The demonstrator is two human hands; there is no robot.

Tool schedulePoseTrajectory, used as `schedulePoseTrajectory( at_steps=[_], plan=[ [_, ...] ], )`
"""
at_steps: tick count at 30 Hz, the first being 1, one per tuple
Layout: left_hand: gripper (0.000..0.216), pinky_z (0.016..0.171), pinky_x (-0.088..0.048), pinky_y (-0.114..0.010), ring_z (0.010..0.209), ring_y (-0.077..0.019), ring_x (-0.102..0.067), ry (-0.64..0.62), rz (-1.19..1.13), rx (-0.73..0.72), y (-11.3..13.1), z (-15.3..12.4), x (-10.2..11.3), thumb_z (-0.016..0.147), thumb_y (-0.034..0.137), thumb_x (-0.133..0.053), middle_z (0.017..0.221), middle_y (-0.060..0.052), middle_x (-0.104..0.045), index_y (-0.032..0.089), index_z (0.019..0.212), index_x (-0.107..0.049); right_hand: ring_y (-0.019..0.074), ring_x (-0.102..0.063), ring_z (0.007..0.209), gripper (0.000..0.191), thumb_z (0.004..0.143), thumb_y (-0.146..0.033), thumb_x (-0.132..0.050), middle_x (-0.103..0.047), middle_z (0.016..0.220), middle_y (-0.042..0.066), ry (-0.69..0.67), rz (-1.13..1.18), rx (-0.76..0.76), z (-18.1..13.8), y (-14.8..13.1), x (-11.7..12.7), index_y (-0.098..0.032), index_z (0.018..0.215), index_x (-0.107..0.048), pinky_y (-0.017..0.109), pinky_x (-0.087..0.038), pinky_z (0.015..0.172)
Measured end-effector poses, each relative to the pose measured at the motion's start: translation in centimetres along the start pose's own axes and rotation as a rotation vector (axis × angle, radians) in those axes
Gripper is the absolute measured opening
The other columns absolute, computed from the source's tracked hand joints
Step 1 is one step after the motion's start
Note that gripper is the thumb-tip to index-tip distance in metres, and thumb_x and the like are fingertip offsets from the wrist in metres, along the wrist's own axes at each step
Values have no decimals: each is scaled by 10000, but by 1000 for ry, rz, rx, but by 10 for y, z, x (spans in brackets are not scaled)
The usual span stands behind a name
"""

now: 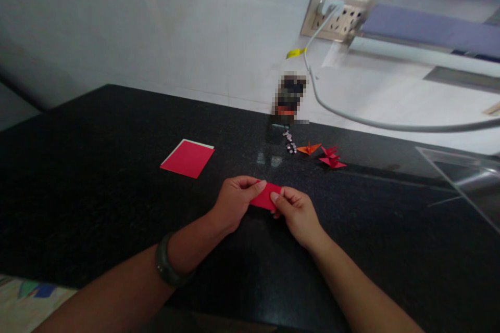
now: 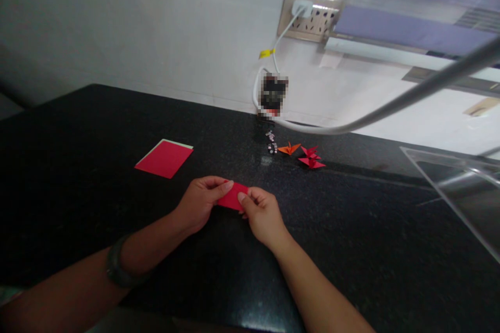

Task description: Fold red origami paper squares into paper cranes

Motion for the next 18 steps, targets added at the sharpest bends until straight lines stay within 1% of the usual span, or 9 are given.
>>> schedulePoseTrajectory(
  at_steps=[3, 6, 8, 11, 14, 16, 18],
  plan=[
    [145, 526, -409, -219, 492, -93, -524, -25, 33, 23, 1, -1, -2, 609, 276, -693, 539, 2, -621, 136, 619, -654, 89, -441, 438, 268, 727, -404, -573, -514, 505, -29, 101, 50, -15, 2, 0, 5, -157, 627, -552, 212, -371, 441],
    [139, 518, -404, -208, 490, -92, -527, -88, 159, 26, 1, -3, -5, 631, 256, -670, 522, -10, -613, 124, 600, -641, 88, -431, 423, 254, 731, -398, -571, -521, 499, -29, 222, 65, -23, 3, 0, 11, -153, 665, -569, 209, -353, 425],
    [134, 511, -400, -204, 488, -92, -529, -140, 232, 37, 0, -5, -6, 642, 243, -657, 517, -12, -608, 123, 588, -631, 85, -411, 405, 252, 729, -392, -577, -507, 476, -35, 250, 39, -6, 4, 0, 15, -153, 651, -567, 206, -327, 409],
    [119, 501, -395, -197, 499, -92, -536, -201, 280, 66, -2, -6, -6, 657, 247, -645, 547, -12, -619, 128, 642, -644, 79, -399, 399, 242, 726, -366, -591, -496, 460, -39, 216, -37, 32, 4, 0, 19, -148, 624, -576, 201, -308, 403],
    [165, 498, -397, -196, 521, -97, -550, -267, 280, 99, -3, -7, -7, 673, 287, -637, 600, -25, -644, 129, 709, -669, 86, -442, 433, 234, 735, -349, -588, -528, 485, -25, 112, -79, 43, 4, -1, 19, -143, 625, -600, 206, -353, 435],
    [192, 501, -404, -197, 512, -94, -545, -275, 259, 116, -2, -6, -7, 668, 309, -645, 596, -29, -644, 120, 686, -673, 99, -484, 478, 229, 753, -348, -570, -567, 541, -5, 46, -112, 65, 4, -1, 18, -145, 665, -628, 220, -395, 473],
    [207, 502, -414, -196, 499, -88, -544, -237, 198, 144, -2, -4, -5, 652, 319, -662, 585, -27, -640, 112, 657, -667, 112, -514, 537, 221, 781, -346, -537, -593, 630, 14, 53, -169, 127, 4, -1, 20, -157, 776, -652, 234, -422, 508]
  ],
)
Point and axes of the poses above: each hand's wrist, its own z-axis towards the middle knuckle, its own x-axis out of the back of the hand, y = z × x, the point moved 2 cm from there along z, towards the middle knuckle
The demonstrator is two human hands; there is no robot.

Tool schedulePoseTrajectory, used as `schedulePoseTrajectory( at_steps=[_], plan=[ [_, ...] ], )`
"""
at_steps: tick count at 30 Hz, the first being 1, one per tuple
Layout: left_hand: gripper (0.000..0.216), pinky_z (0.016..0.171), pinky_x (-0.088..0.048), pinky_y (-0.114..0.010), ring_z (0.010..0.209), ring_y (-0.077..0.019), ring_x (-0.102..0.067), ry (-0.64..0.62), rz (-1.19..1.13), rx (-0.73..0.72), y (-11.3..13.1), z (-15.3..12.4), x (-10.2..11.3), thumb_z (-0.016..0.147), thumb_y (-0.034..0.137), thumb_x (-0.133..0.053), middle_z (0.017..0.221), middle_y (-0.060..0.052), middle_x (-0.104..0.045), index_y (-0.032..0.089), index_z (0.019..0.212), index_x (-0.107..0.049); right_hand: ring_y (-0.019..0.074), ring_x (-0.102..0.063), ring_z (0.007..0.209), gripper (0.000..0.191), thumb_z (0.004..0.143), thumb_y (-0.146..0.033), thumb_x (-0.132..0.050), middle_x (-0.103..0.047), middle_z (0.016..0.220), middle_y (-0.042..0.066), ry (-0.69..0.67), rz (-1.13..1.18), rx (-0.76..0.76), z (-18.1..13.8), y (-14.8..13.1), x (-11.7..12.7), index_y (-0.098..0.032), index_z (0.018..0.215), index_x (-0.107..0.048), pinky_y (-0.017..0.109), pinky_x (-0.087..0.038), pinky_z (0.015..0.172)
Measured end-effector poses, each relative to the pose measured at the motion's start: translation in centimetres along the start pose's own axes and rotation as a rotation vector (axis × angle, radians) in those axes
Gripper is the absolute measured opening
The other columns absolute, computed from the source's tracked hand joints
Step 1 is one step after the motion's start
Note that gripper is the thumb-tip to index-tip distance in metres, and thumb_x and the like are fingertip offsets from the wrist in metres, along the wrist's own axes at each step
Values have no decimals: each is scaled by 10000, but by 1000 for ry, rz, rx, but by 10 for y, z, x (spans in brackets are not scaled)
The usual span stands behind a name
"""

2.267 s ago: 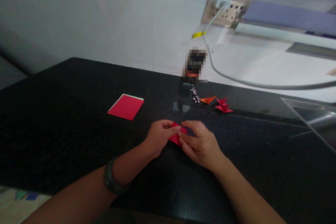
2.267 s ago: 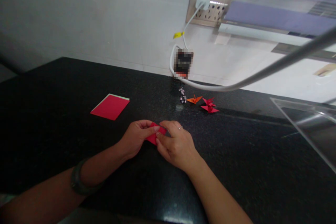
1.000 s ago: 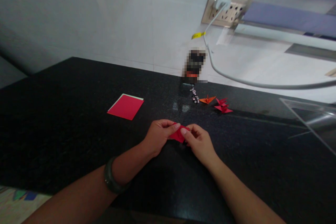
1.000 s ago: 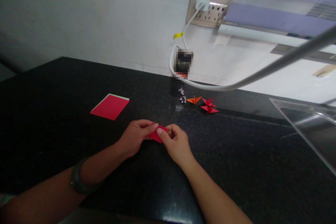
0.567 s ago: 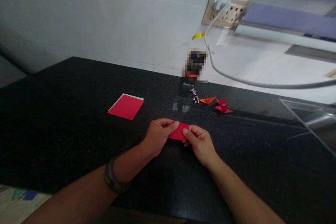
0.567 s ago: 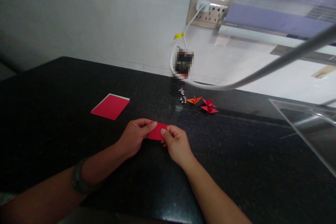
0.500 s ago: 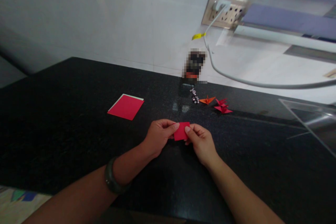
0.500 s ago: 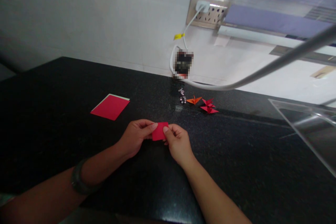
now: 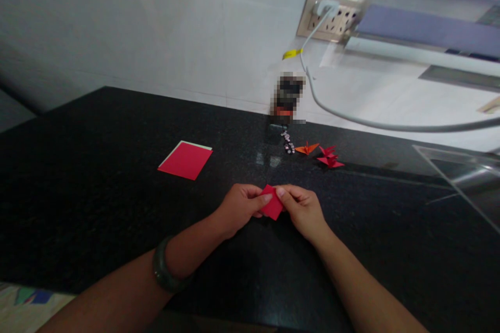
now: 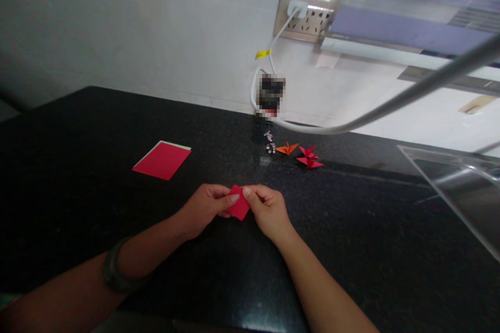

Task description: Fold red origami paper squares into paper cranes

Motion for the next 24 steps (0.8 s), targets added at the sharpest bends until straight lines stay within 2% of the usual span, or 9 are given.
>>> schedulePoseTrajectory(
  at_steps=[4, 7, 10, 15, 24],
  plan=[
    [227, 487, -423, -189, 496, -90, -572, 77, -158, 35, 0, 4, 7, 639, 338, -679, 597, -29, -655, 117, 687, -661, 124, -518, 664, 202, 779, -265, -548, -538, 815, 29, 86, -94, 221, 0, -4, 7, -206, 966, -596, 242, -447, 561],
    [226, 470, -416, -179, 488, -90, -579, 116, -188, 23, 2, 5, 10, 645, 336, -679, 583, -31, -657, 117, 696, -659, 142, -506, 770, 239, 733, -169, -575, -473, 944, 45, 13, -138, 366, -2, -10, 8, -229, 964, -562, 243, -463, 571],
    [204, 463, -413, -171, 481, -84, -577, 155, -197, 23, 3, 5, 10, 645, 315, -682, 572, -26, -657, 117, 686, -659, 173, -488, 878, 314, 701, -124, -597, -452, 1004, 57, -61, -231, 449, -4, -14, 6, -242, 987, -546, 265, -476, 610],
    [208, 472, -420, -175, 505, -91, -591, 165, -189, 33, 4, 4, 9, 645, 310, -685, 612, -37, -673, 115, 716, -668, 174, -483, 880, 297, 712, -107, -588, -448, 1001, 58, -68, -333, 486, -3, -12, 5, -241, 975, -552, 276, -470, 619],
    [209, 477, -420, -173, 499, -86, -591, 131, -199, 42, 1, 5, 11, 649, 317, -683, 600, -29, -667, 117, 705, -661, 184, -482, 926, 244, 728, -124, -582, -446, 998, 68, -101, -359, 507, -4, -11, 6, -216, 953, -576, 297, -473, 683]
  ],
)
Point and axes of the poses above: each hand's wrist, its own z-axis towards the middle knuckle, its own x-axis out of the back of the hand, y = z × x, the point moved 2 cm from there along z, towards the middle knuckle
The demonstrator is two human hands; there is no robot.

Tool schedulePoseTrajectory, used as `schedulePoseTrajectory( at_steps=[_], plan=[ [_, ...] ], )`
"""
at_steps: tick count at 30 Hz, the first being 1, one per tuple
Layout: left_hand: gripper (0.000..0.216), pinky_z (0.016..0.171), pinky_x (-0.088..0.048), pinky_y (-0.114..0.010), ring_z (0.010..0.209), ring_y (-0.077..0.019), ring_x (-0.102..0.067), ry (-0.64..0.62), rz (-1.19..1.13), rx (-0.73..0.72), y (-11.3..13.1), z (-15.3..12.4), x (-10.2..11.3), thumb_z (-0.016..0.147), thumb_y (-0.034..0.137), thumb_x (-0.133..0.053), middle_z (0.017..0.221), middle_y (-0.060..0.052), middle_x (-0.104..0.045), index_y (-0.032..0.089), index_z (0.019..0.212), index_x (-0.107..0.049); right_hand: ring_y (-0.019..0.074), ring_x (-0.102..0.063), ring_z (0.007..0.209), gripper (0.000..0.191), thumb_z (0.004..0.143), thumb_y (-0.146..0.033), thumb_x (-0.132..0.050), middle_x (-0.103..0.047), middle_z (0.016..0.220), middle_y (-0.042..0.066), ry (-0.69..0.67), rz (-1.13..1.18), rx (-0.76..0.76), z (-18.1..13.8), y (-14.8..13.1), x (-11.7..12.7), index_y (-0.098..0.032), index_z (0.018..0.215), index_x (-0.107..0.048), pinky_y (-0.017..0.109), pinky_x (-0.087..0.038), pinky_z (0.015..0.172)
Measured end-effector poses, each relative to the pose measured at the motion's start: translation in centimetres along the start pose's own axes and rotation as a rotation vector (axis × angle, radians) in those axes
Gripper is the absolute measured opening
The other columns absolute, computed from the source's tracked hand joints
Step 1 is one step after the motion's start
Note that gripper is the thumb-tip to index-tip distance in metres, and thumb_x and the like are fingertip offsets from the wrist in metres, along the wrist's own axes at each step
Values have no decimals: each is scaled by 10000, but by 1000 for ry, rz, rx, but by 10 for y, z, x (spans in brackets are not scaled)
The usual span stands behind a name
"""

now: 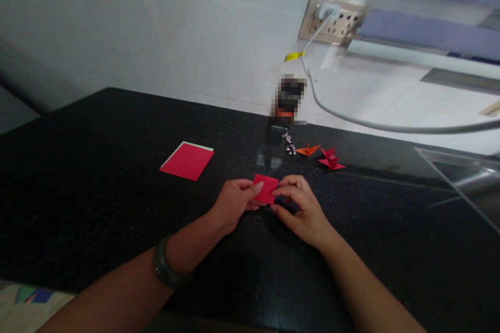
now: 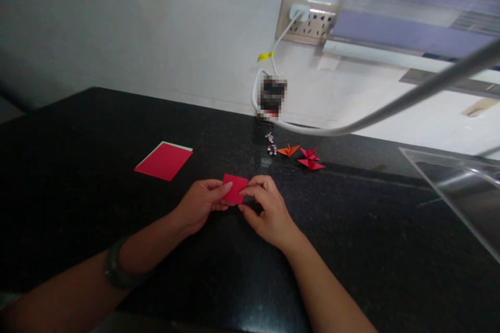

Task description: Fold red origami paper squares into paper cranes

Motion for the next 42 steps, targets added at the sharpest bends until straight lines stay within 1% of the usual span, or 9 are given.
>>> schedulePoseTrajectory(
  at_steps=[3, 7, 9, 14, 18, 27, 32, 39, 42],
  plan=[
    [198, 483, -416, -175, 512, -89, -600, -12, 21, -2, 0, -1, -1, 669, 310, -666, 633, -32, -676, 122, 731, -663, 181, -486, 913, 222, 741, -139, -578, -444, 994, 69, 2, -8, 4, 1, -2, 0, -215, 949, -582, 298, -475, 680],
    [185, 517, -427, -191, 571, -111, -625, -41, 68, -9, 1, -2, -3, 698, 294, -637, 681, -46, -688, 124, 763, -668, 183, -488, 921, 167, 766, -147, -561, -453, 981, 68, 27, -77, 35, 2, -2, 0, -211, 914, -606, 342, -454, 769],
    [185, 546, -436, -198, 606, -120, -633, -69, 81, -7, 1, -4, -5, 710, 288, -624, 711, -53, -694, 129, 791, -672, 186, -491, 918, 132, 779, -145, -545, -464, 960, 66, 63, -123, 46, 3, -1, 0, -209, 872, -613, 353, -444, 782],
    [220, 595, -447, -216, 679, -137, -645, -124, 103, 9, 1, -6, -8, 723, 302, -608, 795, -68, -702, 138, 856, -669, 203, -499, 918, 76, 795, -166, -518, -483, 944, 76, 172, -182, -8, 3, -1, 0, -196, 785, -587, 375, -442, 785],
    [271, 618, -455, -233, 713, -157, -649, -147, 113, 0, 0, -5, -9, 702, 348, -626, 808, -76, -701, 134, 865, -663, 208, -498, 958, 62, 803, -176, -506, -504, 964, 88, 198, -168, -55, 3, 0, -3, -187, 764, -553, 374, -437, 803],
    [252, 614, -460, -229, 700, -146, -646, -162, 156, -2, -1, -6, -10, 728, 339, -594, 791, -70, -696, 127, 849, -657, 181, -537, 855, 60, 806, -177, -502, -538, 907, 68, 211, -134, -88, 3, 3, -6, -196, 778, -551, 326, -461, 705],
    [248, 615, -455, -218, 701, -135, -639, -187, 187, -42, -3, -6, -10, 703, 317, -631, 786, -58, -697, 149, 883, -666, 178, -538, 828, 69, 804, -181, -502, -540, 901, 69, 217, -128, -95, 2, 0, -5, -195, 764, -557, 303, -467, 637],
    [195, 598, -459, -218, 653, -126, -633, -146, 198, -60, -2, -5, -12, 734, 262, -594, 740, -57, -695, 129, 854, -671, 173, -542, 817, 85, 793, -180, -514, -542, 901, 73, 229, -62, -169, 2, 1, -8, -182, 727, -569, 275, -461, 592],
    [206, 604, -466, -223, 665, -131, -637, -151, 210, -73, -3, -5, -12, 744, 259, -582, 751, -62, -698, 127, 877, -666, 173, -547, 826, 104, 793, -179, -510, -549, 896, 73, 241, -18, -187, 2, 2, -8, -177, 719, -584, 281, -465, 616]
  ],
)
Point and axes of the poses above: each hand's wrist, its own z-axis towards the middle knuckle, its own x-axis out of the back of the hand, y = z × x, the point moved 2 cm from there along z, towards the middle knuckle
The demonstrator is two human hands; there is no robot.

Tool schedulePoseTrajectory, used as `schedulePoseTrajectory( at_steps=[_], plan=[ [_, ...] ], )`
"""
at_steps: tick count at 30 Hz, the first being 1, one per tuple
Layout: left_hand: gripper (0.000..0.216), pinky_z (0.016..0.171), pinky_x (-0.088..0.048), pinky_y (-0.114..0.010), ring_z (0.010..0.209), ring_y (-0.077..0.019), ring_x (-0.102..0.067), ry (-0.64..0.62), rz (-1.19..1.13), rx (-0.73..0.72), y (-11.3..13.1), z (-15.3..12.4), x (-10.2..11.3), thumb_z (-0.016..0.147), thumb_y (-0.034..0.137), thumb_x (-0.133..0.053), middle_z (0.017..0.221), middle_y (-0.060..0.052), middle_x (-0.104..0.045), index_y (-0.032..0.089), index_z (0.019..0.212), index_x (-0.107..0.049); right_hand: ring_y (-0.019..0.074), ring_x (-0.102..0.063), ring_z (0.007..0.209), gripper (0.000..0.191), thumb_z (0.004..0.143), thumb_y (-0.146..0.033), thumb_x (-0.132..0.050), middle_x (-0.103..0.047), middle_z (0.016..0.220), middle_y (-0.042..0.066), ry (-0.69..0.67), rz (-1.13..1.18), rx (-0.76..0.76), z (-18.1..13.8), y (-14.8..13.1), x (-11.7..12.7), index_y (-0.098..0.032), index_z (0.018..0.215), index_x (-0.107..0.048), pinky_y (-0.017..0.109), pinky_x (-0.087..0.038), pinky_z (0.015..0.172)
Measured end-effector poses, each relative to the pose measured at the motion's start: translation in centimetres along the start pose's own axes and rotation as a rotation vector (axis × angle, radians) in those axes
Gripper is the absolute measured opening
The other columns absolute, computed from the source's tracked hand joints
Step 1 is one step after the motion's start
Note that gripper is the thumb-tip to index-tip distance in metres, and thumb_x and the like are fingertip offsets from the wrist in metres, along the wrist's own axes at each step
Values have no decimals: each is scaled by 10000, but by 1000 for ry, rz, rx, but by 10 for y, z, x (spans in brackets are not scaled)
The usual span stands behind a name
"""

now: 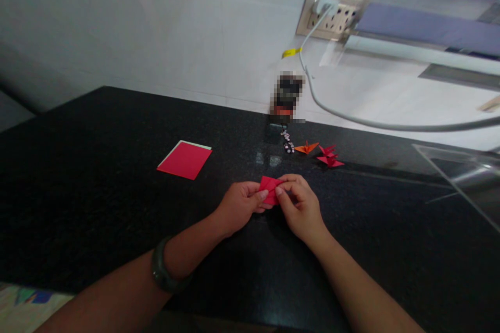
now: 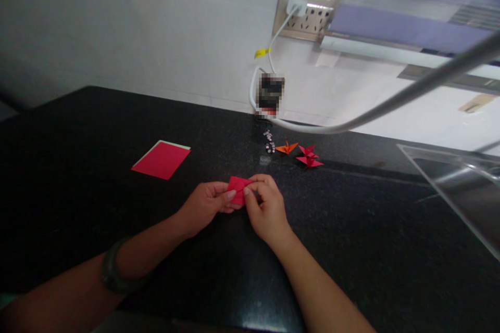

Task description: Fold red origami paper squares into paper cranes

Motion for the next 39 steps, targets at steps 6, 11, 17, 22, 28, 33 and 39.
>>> schedulePoseTrajectory(
  at_steps=[6, 11, 17, 22, 28, 33, 39],
  plan=[
    [203, 595, -469, -219, 660, -132, -639, 5, 7, 1, 0, 0, 1, 748, 257, -577, 754, -66, -700, 124, 874, -665, 177, -553, 815, 128, 788, -203, -518, -560, 875, 64, 1, 37, -28, 1, 2, 1, -188, 687, -596, 317, -471, 664],
    [195, 583, -461, -211, 642, -124, -633, 8, 0, -8, 1, 0, 1, 739, 252, -584, 740, -62, -700, 127, 862, -668, 177, -550, 820, 108, 791, -210, -515, -553, 884, 67, 15, 67, -49, 0, 2, 1, -189, 718, -593, 307, -472, 648],
    [191, 586, -458, -217, 642, -128, -625, 1, 29, -35, 0, 0, 2, 726, 265, -592, 730, -53, -693, 134, 844, -666, 170, -548, 800, 54, 767, -231, -549, -563, 873, 62, 0, 143, -120, 0, 7, 0, -187, 744, -570, 280, -469, 612],
    [160, 585, -441, -227, 602, -129, -600, -60, 202, -98, 1, 1, 5, 735, 258, -564, 680, -32, -675, 145, 795, -661, 111, -524, 593, 317, 727, -300, -606, -567, 753, 8, -96, 324, -320, 1, 11, -1, -185, 1003, -501, 230, -447, 501],
    [171, 672, -443, -246, 725, -166, -616, 69, 392, -285, 8, -1, 12, 720, 273, -576, 786, -30, -687, 192, 840, -666, 55, -381, 428, 206, 703, -331, -620, -465, 499, -48, -286, 320, -405, 1, 6, -1, -156, 619, -551, 173, -312, 377],
    [255, 624, -444, -237, 632, -137, -591, 177, 354, -348, 8, -4, 13, 679, 288, -633, 707, -3, -660, 205, 920, -651, 56, -406, 386, 223, 677, -362, -631, -493, 473, -47, -374, 423, -526, -2, 0, -8, -152, 632, -572, 179, -335, 370],
    [190, 628, -456, -239, 622, -125, -585, 51, 77, -261, 7, -2, 8, 653, 274, -663, 677, -6, -650, 150, 796, -645, 75, -454, 421, 227, 702, -377, -618, -539, 525, -25, -222, 491, -493, -6, -2, -14, -154, 741, -600, 202, -390, 422]
  ],
)
Point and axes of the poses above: each hand's wrist, its own z-axis towards the middle knuckle, its own x-axis out of the back of the hand, y = z × x, the point moved 2 cm from there along z, towards the middle knuckle
